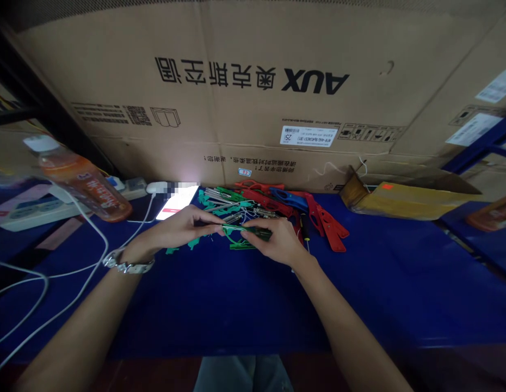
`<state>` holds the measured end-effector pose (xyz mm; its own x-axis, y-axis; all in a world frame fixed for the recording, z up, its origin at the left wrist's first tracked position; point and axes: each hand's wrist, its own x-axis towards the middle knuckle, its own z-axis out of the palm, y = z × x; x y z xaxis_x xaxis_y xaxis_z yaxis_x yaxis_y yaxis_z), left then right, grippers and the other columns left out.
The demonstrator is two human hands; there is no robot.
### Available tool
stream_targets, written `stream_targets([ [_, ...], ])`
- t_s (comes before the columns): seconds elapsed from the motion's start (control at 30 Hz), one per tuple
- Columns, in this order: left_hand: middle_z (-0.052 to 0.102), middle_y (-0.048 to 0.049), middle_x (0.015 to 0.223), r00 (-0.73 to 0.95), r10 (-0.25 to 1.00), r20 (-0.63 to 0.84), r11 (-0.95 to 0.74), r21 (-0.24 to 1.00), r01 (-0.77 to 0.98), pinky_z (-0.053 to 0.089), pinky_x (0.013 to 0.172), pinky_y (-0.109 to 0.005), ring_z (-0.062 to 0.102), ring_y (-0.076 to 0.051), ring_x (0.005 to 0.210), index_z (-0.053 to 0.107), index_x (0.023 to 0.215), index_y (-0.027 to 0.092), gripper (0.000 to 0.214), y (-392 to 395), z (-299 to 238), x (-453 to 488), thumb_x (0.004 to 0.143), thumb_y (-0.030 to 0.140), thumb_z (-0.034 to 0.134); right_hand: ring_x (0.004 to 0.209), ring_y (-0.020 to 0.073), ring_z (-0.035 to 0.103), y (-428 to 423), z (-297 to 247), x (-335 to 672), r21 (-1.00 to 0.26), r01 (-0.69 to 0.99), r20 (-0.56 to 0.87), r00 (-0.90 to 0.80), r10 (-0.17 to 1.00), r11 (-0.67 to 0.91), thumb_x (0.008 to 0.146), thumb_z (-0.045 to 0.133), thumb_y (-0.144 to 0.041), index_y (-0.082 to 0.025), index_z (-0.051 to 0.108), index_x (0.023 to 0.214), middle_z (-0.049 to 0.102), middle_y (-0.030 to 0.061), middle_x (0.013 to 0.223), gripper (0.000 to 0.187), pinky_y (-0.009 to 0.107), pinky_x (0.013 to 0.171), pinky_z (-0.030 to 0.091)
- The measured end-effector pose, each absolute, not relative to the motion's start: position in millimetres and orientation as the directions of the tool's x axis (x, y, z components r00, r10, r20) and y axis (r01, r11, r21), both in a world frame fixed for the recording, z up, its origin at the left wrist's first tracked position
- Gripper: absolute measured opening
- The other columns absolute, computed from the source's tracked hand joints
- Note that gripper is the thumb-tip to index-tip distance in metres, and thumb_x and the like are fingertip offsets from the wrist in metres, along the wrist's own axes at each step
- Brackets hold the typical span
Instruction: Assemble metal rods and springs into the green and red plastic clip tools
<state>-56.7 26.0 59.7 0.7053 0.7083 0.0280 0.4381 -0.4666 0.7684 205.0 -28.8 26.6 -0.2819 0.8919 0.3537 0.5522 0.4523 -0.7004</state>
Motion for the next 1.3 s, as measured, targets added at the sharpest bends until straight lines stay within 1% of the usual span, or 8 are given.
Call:
stream_targets([
  [0.17, 0.078, -0.0052, 0.088, 0.693, 0.718, 0.062, -0.476, 0.770, 0.424, 0.043, 0.059, -0.024, 0.061, -0.013, 0.066, 0.079, 0.102, 0.019, 0.027, 22.3, 61.8, -55.8, 0.091, 0.037, 0.061, 0.084, 0.0195, 0.073, -26.7, 25.4, 202.1, -0.708, 0.499, 0.409, -0.285, 0.867, 0.499, 0.091, 0.065, -0.038, -0.029, 0.078, 0.108, 0.078, 0.0027, 0.097, 0.024, 0.031, 0.077, 0.057],
  [0.3, 0.078, -0.0045, 0.089, 0.680, 0.730, 0.070, -0.466, 0.778, 0.420, 0.045, 0.062, -0.024, 0.063, -0.013, 0.069, 0.078, 0.096, 0.019, 0.023, 21.2, 61.2, -54.9, 0.090, 0.033, 0.062, 0.092, 0.0199, 0.072, -26.6, 27.6, 197.6, -0.740, 0.431, 0.459, -0.238, 0.856, 0.516, 0.089, 0.067, -0.035, -0.028, 0.080, 0.098, 0.076, 0.0035, 0.100, 0.017, 0.034, 0.087, 0.057],
  [0.4, 0.078, -0.0057, 0.091, 0.674, 0.736, 0.071, -0.446, 0.799, 0.403, 0.047, 0.066, -0.025, 0.067, -0.015, 0.076, 0.076, 0.096, 0.017, 0.022, 21.4, 57.6, -53.8, 0.091, 0.033, 0.060, 0.088, 0.0190, 0.072, -27.3, 28.4, 193.8, -0.741, 0.422, 0.496, -0.183, 0.849, 0.523, 0.087, 0.069, -0.030, -0.026, 0.079, 0.088, 0.076, 0.0041, 0.094, 0.011, 0.033, 0.085, 0.057],
  [0.6, 0.077, -0.0058, 0.083, 0.652, 0.757, 0.038, -0.407, 0.808, 0.425, 0.046, 0.059, -0.024, 0.063, -0.013, 0.065, 0.071, 0.096, 0.015, 0.021, 19.2, 55.5, -46.7, 0.089, 0.028, 0.057, 0.087, 0.0190, 0.073, -25.7, 23.1, 192.8, -0.766, 0.500, 0.417, -0.090, 0.904, 0.403, 0.083, 0.071, -0.027, -0.025, 0.075, 0.092, 0.078, 0.0017, 0.094, 0.010, 0.030, 0.080, 0.057],
  [0.73, 0.077, -0.0046, 0.084, 0.619, 0.784, 0.044, -0.415, 0.778, 0.472, 0.046, 0.063, -0.025, 0.064, -0.013, 0.067, 0.070, 0.104, 0.015, 0.024, 18.8, 51.3, -43.1, 0.088, 0.028, 0.056, 0.085, 0.0181, 0.073, -26.1, 23.1, 193.4, -0.715, 0.535, 0.460, -0.126, 0.879, 0.451, 0.085, 0.069, -0.025, -0.025, 0.075, 0.083, 0.077, -0.0001, 0.089, 0.007, 0.030, 0.081, 0.056],
  [0.83, 0.076, -0.0041, 0.086, 0.591, 0.802, 0.090, -0.427, 0.779, 0.460, 0.046, 0.065, -0.025, 0.065, -0.014, 0.073, 0.069, 0.109, 0.018, 0.029, 20.1, 43.5, -40.6, 0.090, 0.036, 0.059, 0.084, 0.0176, 0.072, -27.6, 25.7, 193.3, -0.691, 0.556, 0.482, -0.123, 0.867, 0.463, 0.085, 0.068, -0.023, -0.026, 0.075, 0.082, 0.077, -0.0005, 0.088, 0.008, 0.029, 0.080, 0.056],
  [0.97, 0.075, -0.0043, 0.081, 0.566, 0.813, 0.140, -0.409, 0.829, 0.382, 0.046, 0.066, -0.026, 0.065, -0.015, 0.073, 0.074, 0.096, 0.017, 0.030, 23.3, 35.7, -37.8, 0.088, 0.045, 0.065, 0.084, 0.0177, 0.072, -29.4, 28.4, 192.5, -0.675, 0.569, 0.499, -0.118, 0.859, 0.470, 0.085, 0.067, -0.022, -0.026, 0.075, 0.082, 0.076, -0.0005, 0.089, 0.009, 0.029, 0.080, 0.055],
  [1.3, 0.079, -0.0079, 0.087, 0.507, 0.862, 0.020, -0.236, 0.900, 0.366, 0.046, 0.063, -0.028, 0.061, -0.014, 0.067, 0.080, 0.100, 0.019, 0.030, 27.8, 32.8, -42.2, 0.078, 0.039, 0.074, 0.083, 0.0160, 0.072, -32.4, 31.8, 189.1, -0.647, 0.601, 0.502, -0.129, 0.855, 0.470, 0.084, 0.067, -0.019, -0.026, 0.075, 0.082, 0.076, -0.0018, 0.088, 0.011, 0.027, 0.079, 0.054],
])
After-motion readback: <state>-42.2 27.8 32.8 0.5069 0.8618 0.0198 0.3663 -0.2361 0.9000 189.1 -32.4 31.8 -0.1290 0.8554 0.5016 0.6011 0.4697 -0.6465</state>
